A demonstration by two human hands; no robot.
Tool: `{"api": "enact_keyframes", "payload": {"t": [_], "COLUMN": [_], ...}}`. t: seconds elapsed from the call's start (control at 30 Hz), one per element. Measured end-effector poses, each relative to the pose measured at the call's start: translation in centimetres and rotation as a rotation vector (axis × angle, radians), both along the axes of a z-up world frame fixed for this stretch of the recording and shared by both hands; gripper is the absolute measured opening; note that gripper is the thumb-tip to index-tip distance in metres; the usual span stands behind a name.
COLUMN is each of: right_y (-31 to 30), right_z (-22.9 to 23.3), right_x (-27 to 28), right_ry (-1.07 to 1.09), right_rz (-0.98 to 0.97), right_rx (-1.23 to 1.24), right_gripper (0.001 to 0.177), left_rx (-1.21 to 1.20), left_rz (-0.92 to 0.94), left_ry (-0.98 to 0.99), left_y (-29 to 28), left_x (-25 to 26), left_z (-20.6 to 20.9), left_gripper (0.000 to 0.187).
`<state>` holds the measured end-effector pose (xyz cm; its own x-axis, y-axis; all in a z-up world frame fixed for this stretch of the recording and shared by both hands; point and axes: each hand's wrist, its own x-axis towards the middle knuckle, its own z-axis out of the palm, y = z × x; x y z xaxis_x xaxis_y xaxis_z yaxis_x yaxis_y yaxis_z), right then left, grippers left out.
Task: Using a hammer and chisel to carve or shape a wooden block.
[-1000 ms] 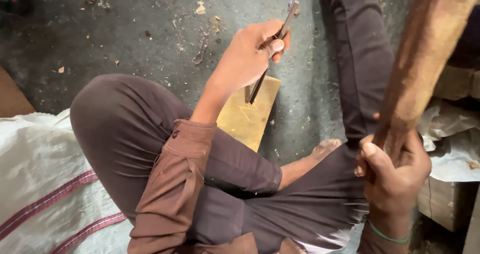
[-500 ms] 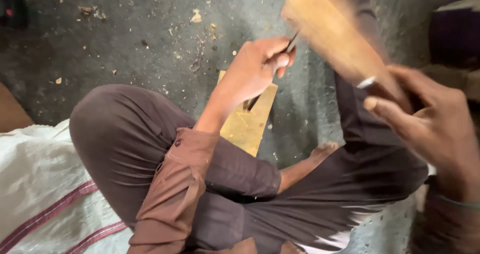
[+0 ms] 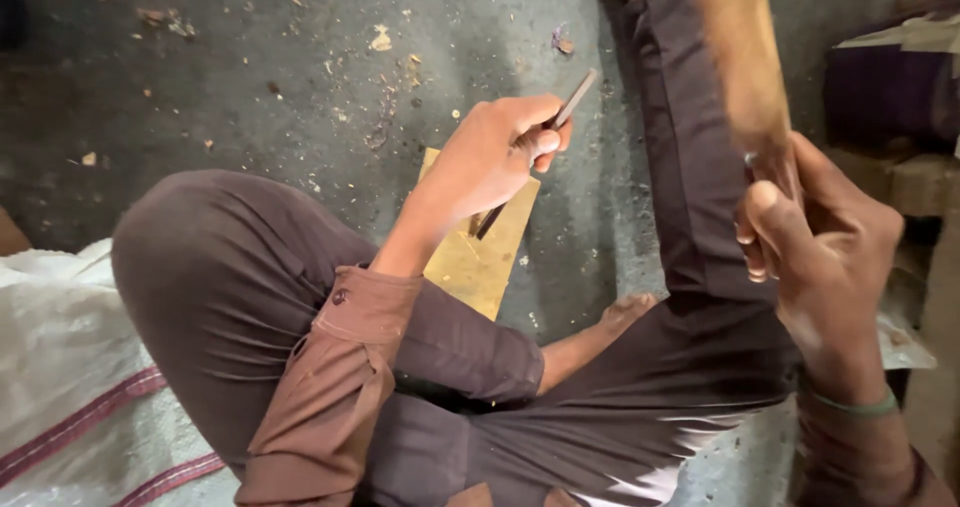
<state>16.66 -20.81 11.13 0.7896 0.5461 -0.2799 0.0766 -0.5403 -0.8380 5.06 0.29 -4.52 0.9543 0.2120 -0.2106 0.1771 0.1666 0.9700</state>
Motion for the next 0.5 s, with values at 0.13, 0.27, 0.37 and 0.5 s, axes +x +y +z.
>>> {"api": "enact_keyframes", "payload": {"t": [0.13,0.27,0.37,0.5], "right_y": [-2.0,-2.8,-3.7,-4.1], "right_z": [0.1,0.2,-0.3,0.2], "right_x": [-0.4,-0.8,-1.5,-2.0], "right_ry": [-0.12,-0.173,-0.229,-0.521], "right_rz": [0.087,0.065,0.033,0.348], "right_rx": [-0.146,0.043,0.046,-0.27], "right_gripper": [0.045,0.047,0.048,0.045], "left_rx": [0.038,0.069,0.064,0.04], "left_rz": [0.019,0.037,-0.012,-0.036], "left_ry": [-0.018,-0.059,-0.128,-0.147], "left_y": [0.6,0.5,0.1,0.1], "left_x": [-0.4,-0.1,-0.3,-0.3], "left_z": [1.2,1.4,1.6,1.4], "left_gripper": [0.009,0.009,0.007,0.008]}}
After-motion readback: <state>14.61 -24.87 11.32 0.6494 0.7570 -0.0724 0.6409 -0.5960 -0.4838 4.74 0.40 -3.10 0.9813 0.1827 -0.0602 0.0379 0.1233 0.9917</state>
